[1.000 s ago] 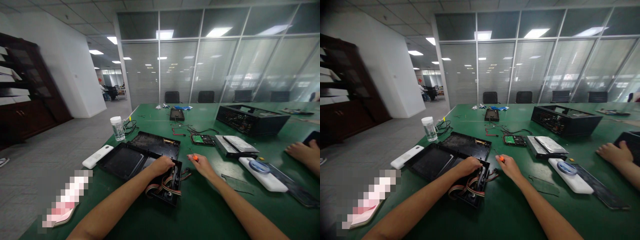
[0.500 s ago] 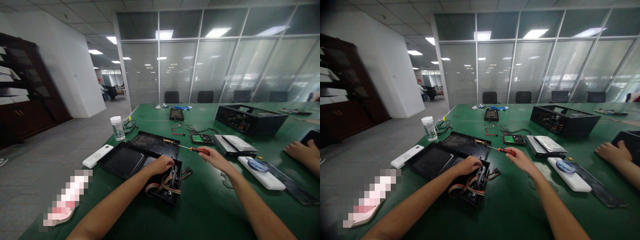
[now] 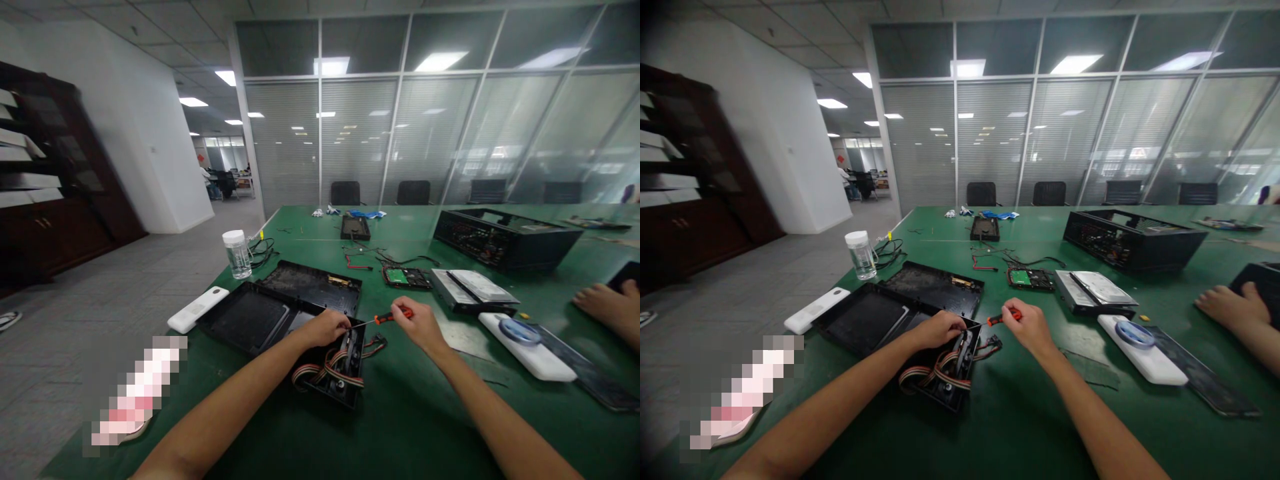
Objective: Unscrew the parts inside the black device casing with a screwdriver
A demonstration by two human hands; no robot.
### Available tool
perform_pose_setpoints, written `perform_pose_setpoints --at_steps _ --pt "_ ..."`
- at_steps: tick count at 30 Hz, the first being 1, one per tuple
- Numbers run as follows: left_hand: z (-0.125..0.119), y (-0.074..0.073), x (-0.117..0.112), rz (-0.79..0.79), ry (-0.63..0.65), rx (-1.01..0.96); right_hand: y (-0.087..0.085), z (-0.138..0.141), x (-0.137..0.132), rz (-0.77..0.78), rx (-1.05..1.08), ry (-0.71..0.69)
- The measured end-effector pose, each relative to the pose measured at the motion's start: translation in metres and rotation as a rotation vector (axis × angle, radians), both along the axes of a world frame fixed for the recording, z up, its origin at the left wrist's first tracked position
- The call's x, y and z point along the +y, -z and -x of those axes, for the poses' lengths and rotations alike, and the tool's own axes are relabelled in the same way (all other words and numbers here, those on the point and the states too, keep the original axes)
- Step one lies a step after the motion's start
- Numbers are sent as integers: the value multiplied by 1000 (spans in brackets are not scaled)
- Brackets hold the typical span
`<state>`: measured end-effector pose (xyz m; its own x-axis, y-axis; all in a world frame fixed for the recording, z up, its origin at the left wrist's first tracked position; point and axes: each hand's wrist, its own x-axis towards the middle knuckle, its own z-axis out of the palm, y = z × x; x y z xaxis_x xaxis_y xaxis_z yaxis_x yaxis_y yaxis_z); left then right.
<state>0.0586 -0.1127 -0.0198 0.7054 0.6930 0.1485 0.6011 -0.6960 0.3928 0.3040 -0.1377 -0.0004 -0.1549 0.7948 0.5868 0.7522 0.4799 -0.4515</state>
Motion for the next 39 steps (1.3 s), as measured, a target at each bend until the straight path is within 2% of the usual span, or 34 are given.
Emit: perform_pose_setpoints --at_steps 14,17,22,26,29,32,36,39 --pt "0 2 1 -34 7 -19 -3 3 -3 -18 -123 21" --pt "-1 0 -1 -33 1 -11 -15 10 -7 -34 -248 56" --pt "-1 -1 -2 -45 1 -5 -60 37 -16 -24 -558 17" --pt "-1 -1 -2 -66 -10 13 -88 66 -22 67 -657 42" --pt "-1 -2 -3 -65 -12 28 -97 82 -25 131 -695 188" --pt "-1 -3 -4 -78 0 25 -99 86 -26 159 -703 308" --pt "-1 -5 -6 -75 -2 13 -99 79 -26 206 -706 190" --pt "-2 -7 -7 -51 2 4 -98 74 -25 196 -722 228"
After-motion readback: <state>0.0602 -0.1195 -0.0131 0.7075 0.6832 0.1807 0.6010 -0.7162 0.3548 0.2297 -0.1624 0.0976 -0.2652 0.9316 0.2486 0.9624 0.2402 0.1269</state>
